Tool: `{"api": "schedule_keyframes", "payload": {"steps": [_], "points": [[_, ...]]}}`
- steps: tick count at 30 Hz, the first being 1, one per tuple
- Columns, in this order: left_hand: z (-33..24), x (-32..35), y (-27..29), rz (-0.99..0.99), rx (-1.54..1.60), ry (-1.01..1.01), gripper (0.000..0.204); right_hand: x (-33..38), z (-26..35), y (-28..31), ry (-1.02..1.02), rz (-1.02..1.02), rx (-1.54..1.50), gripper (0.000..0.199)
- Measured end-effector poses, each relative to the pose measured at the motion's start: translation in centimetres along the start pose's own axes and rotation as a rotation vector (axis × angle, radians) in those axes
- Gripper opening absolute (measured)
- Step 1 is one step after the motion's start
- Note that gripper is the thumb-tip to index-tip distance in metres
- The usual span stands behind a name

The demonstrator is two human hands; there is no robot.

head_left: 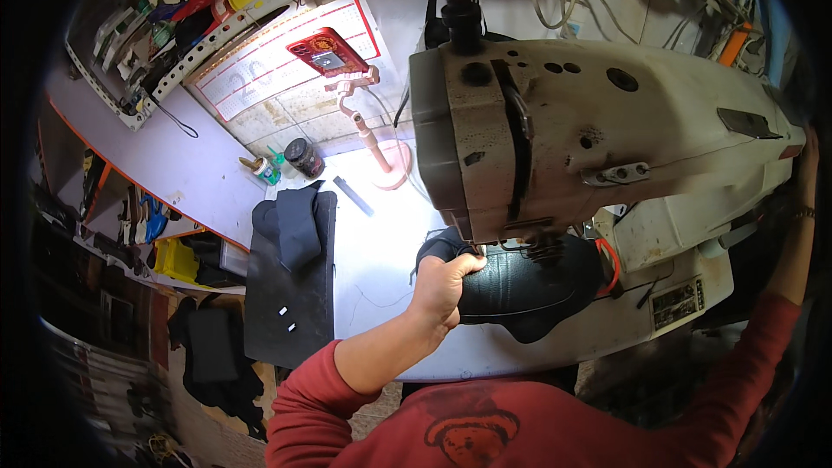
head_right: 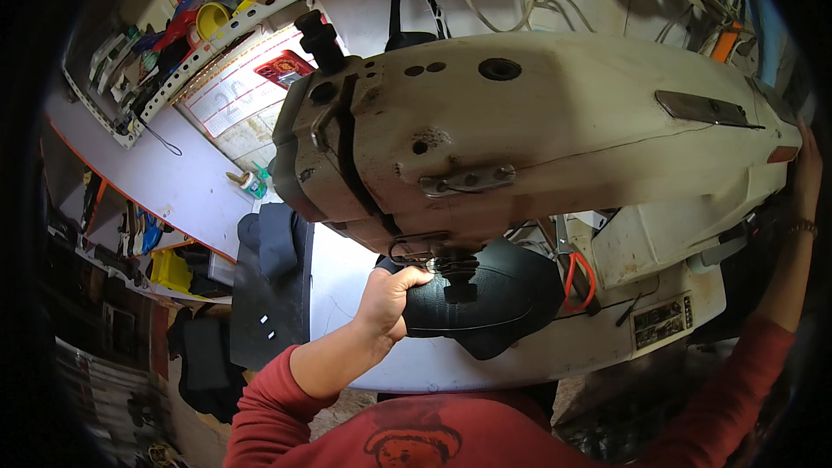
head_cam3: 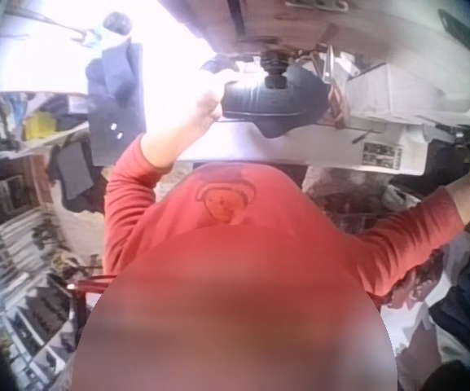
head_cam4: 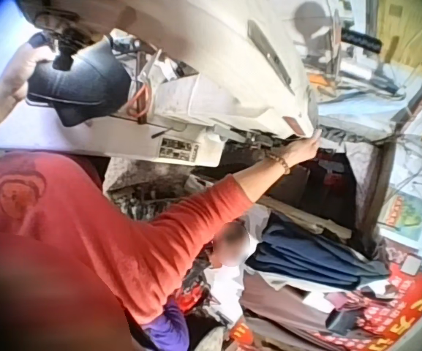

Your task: The person aligns a black leather piece, sews it on a sewing machine, then uses a seam ripper to remove stitches and trim excess material. The person repeats alignment and sewing steps on the same piece.

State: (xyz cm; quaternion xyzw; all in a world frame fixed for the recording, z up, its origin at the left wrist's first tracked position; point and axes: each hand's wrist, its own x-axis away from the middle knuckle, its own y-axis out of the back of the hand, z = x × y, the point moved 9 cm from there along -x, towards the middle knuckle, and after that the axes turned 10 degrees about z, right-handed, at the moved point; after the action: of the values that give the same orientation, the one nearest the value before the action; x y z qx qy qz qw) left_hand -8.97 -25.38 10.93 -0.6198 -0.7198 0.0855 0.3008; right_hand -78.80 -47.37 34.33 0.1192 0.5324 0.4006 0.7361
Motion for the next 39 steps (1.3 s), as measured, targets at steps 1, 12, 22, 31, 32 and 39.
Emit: {"api": "schedule_keyframes", "payload": {"steps": [1,12,22,31,32,39], "points": [[0.1,0.0,0.0,-0.005,-0.001,0.011,0.013,-0.5,-0.7,-0.4,-0.043,0.067,-0.053,0.041],[-0.3,-0.2,-0.6,0.059,-0.012,-0.016,0.015,7.2,4.4,-0.9,-0.215,-0.4,-0.422,0.048],[-0.2,-0.4,0.0,0.036,-0.062,-0.022,0.015,3.2,2.6,0.5,-0.007,-0.233,0.288,0.04],[0.4,-0.2,-0.1,0.029,-0.046,0.064,0.026,2.0,3.2,0.4,0.055,-0.17,0.015,0.041],[0.4,-0.2,0.0,0.019,-0.047,0.071,0.026,3.6,3.2,0.2,-0.001,-0.235,-0.12,0.042],[-0.4,-0.3,-0.6,0.058,0.018,-0.043,0.013,8.2,6.0,-1.4,-0.217,-0.428,-0.408,0.044]]}}
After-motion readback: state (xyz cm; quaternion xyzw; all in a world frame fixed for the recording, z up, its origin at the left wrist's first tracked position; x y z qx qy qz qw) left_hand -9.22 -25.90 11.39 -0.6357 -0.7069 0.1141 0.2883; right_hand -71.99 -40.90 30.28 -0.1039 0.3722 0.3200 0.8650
